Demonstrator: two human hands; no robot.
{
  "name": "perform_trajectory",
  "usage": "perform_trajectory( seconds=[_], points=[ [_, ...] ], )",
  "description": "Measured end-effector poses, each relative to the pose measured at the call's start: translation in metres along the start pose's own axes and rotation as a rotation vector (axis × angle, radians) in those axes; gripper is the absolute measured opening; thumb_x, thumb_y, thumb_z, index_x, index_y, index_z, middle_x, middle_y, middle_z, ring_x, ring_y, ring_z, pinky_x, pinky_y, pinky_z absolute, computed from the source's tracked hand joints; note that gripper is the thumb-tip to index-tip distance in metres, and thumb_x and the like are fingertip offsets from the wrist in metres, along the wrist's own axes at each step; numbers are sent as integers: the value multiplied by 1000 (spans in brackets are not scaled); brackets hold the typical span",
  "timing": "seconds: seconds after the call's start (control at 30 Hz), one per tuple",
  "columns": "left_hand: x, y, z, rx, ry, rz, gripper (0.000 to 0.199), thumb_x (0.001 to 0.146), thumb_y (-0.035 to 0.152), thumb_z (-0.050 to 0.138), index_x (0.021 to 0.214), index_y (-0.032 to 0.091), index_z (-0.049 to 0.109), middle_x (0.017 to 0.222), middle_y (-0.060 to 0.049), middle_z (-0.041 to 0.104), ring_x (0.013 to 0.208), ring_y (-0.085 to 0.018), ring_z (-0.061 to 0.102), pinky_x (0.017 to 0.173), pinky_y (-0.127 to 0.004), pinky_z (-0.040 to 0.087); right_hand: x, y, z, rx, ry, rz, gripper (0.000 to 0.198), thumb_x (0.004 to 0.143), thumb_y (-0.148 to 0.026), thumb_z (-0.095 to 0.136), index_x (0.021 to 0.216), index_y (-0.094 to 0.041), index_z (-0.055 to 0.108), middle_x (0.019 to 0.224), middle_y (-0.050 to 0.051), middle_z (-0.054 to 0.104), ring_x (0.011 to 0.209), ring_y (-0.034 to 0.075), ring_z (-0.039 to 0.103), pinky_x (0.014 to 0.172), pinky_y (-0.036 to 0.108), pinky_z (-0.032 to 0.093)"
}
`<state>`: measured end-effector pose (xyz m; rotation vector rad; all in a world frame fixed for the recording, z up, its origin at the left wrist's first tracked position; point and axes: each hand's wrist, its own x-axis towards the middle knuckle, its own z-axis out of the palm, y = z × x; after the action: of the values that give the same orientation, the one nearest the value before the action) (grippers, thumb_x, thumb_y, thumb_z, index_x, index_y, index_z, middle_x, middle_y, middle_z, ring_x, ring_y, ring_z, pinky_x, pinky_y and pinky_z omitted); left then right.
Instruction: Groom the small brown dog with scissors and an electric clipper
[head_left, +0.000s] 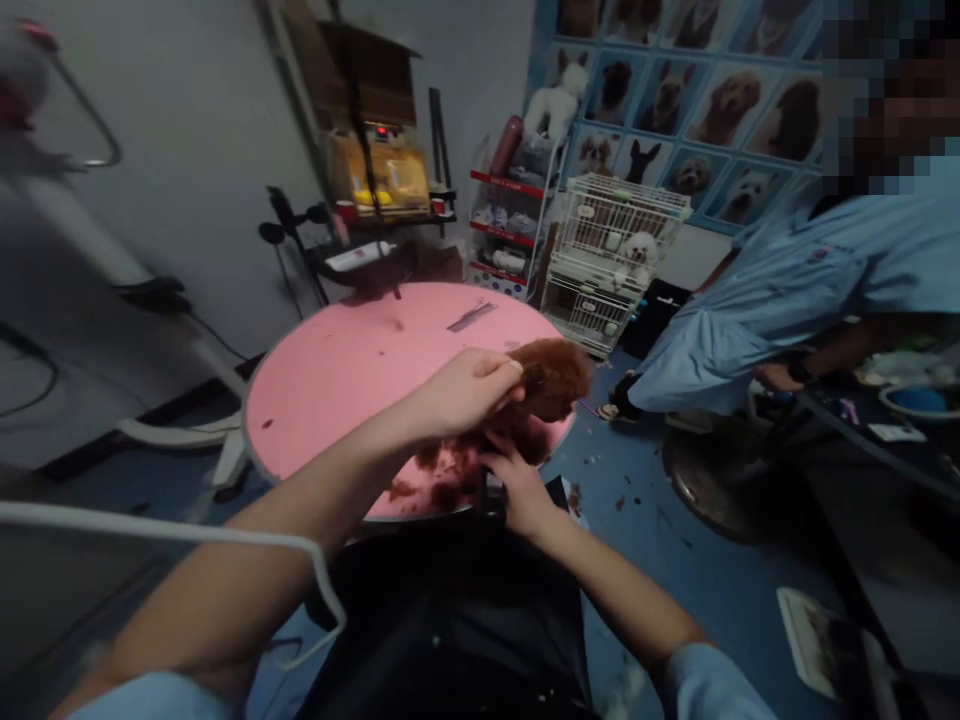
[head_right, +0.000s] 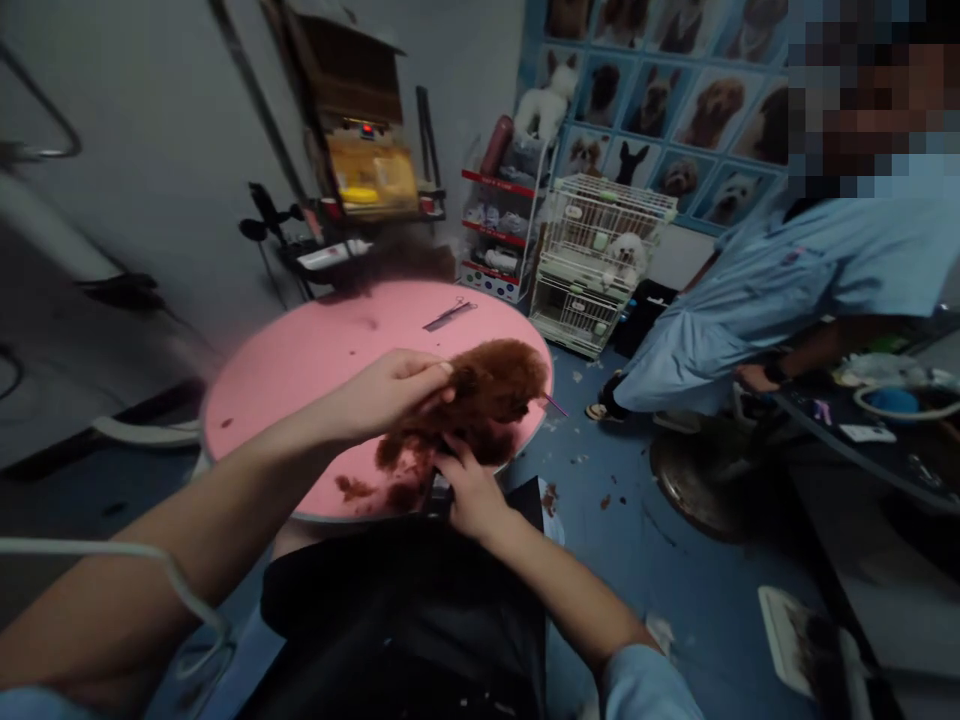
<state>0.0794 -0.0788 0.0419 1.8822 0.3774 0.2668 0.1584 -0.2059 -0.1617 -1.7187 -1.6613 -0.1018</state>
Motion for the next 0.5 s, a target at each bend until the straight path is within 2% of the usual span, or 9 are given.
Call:
perform_trajectory(
  seconds=[0.07, 0.13, 0.2, 0.23, 0.3, 0.4, 0.5],
  points=[
    [-4, 0, -5, 43, 47, -27, 31, 85, 23, 43, 57, 15, 51, 47, 4, 40, 41, -6, 33, 42, -18, 24, 0, -22, -2, 66, 98, 37, 39, 81, -25, 67, 119, -16, 60, 132, 18, 60, 120, 24, 61, 91, 34, 57],
    [-6, -4, -12, 91, 65, -38, 31, 84, 30, 45, 57, 16, 52, 47, 3, 40, 43, -8, 34, 43, -19, 26, 1, -37, -8, 74, 278, -14, 30, 86, -30, 64, 112, -15, 62, 120, 16, 68, 111, 20, 66, 88, 28, 57],
    [-9, -11, -18, 119, 60, -28, 34, 83, 38, 49, 56, 17, 50, 48, 3, 41, 46, -9, 37, 45, -21, 28, 6, -41, -15, 12, 427, -68, 23, 90, -30, 60, 106, -15, 63, 113, 14, 71, 104, 18, 69, 84, 25, 56],
    [-11, -15, -21, 123, 55, -15, 36, 82, 40, 50, 55, 18, 49, 49, 2, 41, 47, -10, 37, 47, -22, 29, 10, -39, -19, -33, 449, -81, 21, 92, -29, 57, 106, -15, 63, 112, 13, 72, 101, 17, 69, 82, 24, 56],
    [-15, -22, -25, 108, 67, 11, 40, 84, 43, 53, 53, 18, 46, 50, 3, 41, 50, -10, 37, 50, -23, 30, 18, -33, -24, -135, 395, -80, 22, 93, -25, 50, 108, -16, 63, 114, 12, 72, 93, 16, 70, 75, 26, 55],
    [-21, -30, -28, 26, 133, -14, 41, 84, 43, 58, 54, 18, 46, 51, 3, 41, 52, -10, 36, 52, -24, 29, 25, -29, -27, -243, 205, -46, 25, 88, -20, 49, 109, -15, 62, 121, 11, 69, 79, 16, 69, 62, 28, 51],
    [-25, -33, -28, -58, 184, -55, 43, 79, 46, 66, 53, 17, 49, 50, 4, 40, 51, -9, 35, 52, -24, 28, 25, -37, -34, -236, 102, -5, 23, 85, -22, 52, 106, -16, 60, 119, 8, 69, 74, 15, 65, 55, 28, 45]
  ],
)
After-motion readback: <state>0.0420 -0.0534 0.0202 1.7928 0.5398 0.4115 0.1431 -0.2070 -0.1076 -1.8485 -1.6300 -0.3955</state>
